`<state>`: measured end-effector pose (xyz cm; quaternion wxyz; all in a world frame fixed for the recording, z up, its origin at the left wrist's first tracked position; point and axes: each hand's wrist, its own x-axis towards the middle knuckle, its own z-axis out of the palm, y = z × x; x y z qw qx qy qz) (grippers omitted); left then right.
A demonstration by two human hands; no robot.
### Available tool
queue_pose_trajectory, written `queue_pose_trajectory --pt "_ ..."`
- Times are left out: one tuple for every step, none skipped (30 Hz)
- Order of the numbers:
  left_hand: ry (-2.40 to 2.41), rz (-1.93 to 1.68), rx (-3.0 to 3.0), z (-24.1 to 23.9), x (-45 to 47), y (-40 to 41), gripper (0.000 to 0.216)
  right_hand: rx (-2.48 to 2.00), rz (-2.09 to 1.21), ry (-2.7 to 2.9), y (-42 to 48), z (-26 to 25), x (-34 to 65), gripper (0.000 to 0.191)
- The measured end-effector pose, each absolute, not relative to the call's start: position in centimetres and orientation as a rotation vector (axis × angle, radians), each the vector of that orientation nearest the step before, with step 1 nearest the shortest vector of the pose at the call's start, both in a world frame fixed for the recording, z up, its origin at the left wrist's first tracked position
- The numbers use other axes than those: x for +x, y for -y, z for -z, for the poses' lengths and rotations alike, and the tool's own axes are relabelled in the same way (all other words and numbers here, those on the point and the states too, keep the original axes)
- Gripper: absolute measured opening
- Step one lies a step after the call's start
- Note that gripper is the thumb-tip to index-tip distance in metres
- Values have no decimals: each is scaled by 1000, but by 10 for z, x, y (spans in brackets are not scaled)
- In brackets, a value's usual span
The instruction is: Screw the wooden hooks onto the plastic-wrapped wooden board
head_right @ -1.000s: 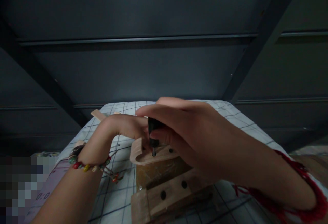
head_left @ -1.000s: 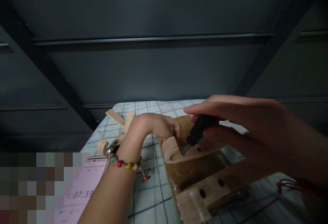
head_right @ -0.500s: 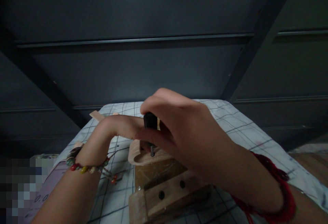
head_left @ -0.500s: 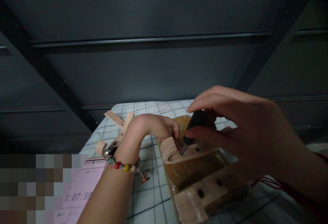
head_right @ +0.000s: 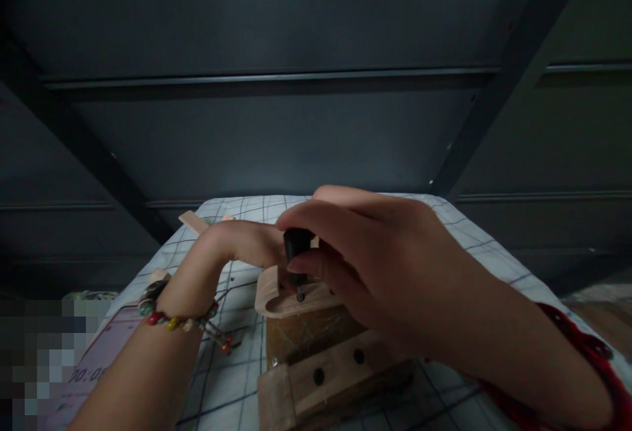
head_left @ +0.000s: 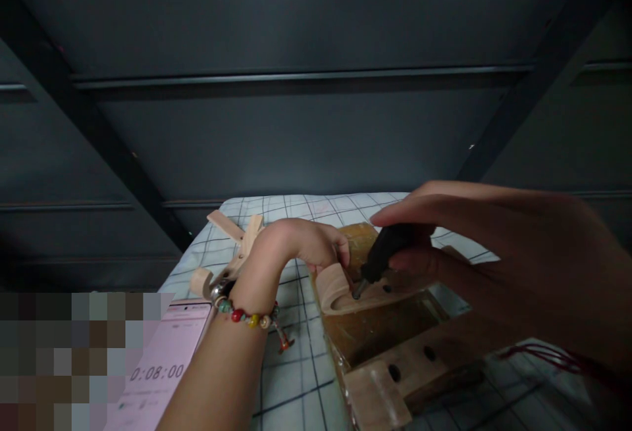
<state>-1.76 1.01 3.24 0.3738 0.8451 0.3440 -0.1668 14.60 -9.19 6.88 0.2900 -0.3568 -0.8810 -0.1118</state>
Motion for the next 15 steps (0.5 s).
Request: queue_pose_trajectory --pt "-896 440 2159 -33 -17 -10 18 -961 302 2336 91 -69 146 6" --pt "-911 442 2155 -34 -16 -9 19 -960 287 2316 91 -68 146 8" --pt "-922 437 2152 -35 -15 -8 20 -958 258 2302 90 -68 145 15" --pt "-931 433 2147 -36 -15 -8 20 -959 224 2290 89 -67 143 20" --pt "-937 428 2141 -37 -15 -7 20 -964 193 2285 88 -65 142 23" --pt "-943 425 2134 -38 -15 -7 20 -972 170 2282 88 -64 140 24" --pt "-947 425 2126 -39 -15 -6 21 -976 153 2277 87 -63 139 23" --pt "-951 425 2119 -39 -16 -6 23 -983 137 2267 86 -62 138 21" --pt "-955 425 2111 -39 -16 -7 23 -989 118 2252 86 -61 137 19" --pt "-955 425 2103 -38 -16 -7 24 -996 100 2234 85 -60 136 18" --pt "-950 424 2095 -37 -16 -8 24 -998 88 2225 84 -59 135 16" --pt "-940 423 2086 -35 -16 -9 23 -988 91 2222 84 -59 135 13" --pt "-928 420 2080 -34 -17 -9 23 -973 105 2226 83 -58 135 12" --pt "-916 416 2076 -32 -17 -10 23 -954 118 2238 83 -58 135 12" --pt "-902 409 2075 -31 -18 -11 25 -928 131 2250 82 -59 135 13"
